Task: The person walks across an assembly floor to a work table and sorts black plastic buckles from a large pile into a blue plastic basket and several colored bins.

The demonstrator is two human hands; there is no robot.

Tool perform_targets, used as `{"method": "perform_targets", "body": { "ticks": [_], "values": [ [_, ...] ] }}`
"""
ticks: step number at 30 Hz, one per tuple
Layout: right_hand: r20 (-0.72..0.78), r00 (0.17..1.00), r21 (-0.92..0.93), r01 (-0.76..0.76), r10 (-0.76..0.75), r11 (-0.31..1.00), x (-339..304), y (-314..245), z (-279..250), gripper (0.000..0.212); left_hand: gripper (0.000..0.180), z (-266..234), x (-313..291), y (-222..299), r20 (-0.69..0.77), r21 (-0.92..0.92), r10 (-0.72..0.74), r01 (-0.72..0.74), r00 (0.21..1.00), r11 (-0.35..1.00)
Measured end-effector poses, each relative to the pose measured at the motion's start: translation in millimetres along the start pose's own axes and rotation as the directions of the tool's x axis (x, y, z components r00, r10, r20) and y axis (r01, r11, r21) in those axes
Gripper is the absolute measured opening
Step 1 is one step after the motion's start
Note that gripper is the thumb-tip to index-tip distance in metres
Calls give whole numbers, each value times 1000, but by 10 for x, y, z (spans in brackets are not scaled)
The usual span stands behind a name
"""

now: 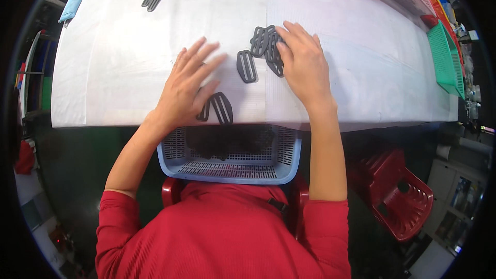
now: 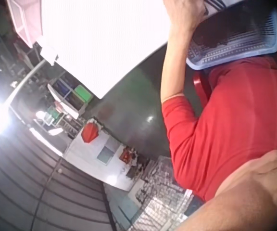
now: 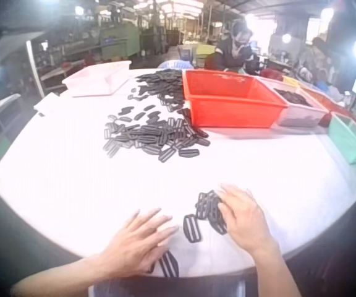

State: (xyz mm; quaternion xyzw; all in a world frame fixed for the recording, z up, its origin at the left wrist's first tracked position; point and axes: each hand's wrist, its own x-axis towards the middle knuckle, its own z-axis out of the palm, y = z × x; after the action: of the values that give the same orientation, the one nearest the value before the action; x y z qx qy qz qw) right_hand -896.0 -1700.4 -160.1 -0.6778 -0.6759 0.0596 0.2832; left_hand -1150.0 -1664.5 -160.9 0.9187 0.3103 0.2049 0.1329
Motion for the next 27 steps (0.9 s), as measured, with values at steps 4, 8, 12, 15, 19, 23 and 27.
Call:
{"method": "perform_targets", "body": {
  "ticks": [4,8,12,15,19,23,27],
  "values": [
    [-20,999,8,-33,33,999,-200,-59,43,36,48,107,-140,14,96,-77,-66,74,993,994],
    [-48,999,-149,8,-16,989,-263,-84,226,41,46,-49,-237,317,177,-421,-99,166,979,892],
    [-63,996,-157,49,-59,986,-198,-108,280,41,37,-6,56,243,-24,-378,-148,128,989,917],
    [-83,995,-105,55,-63,993,-197,-119,249,37,36,166,451,212,-160,-202,-71,38,985,979],
    [-147,987,38,75,-69,996,-167,-56,215,32,34,395,769,174,-185,-83,-83,69,979,994],
    [-161,983,72,100,-87,992,-120,-22,144,30,33,464,767,34,-111,-8,-87,87,990,996],
    [-239,965,42,122,-109,992,8,145,55,30,29,335,677,-212,-114,34,-113,118,987,992]
  ]
}}
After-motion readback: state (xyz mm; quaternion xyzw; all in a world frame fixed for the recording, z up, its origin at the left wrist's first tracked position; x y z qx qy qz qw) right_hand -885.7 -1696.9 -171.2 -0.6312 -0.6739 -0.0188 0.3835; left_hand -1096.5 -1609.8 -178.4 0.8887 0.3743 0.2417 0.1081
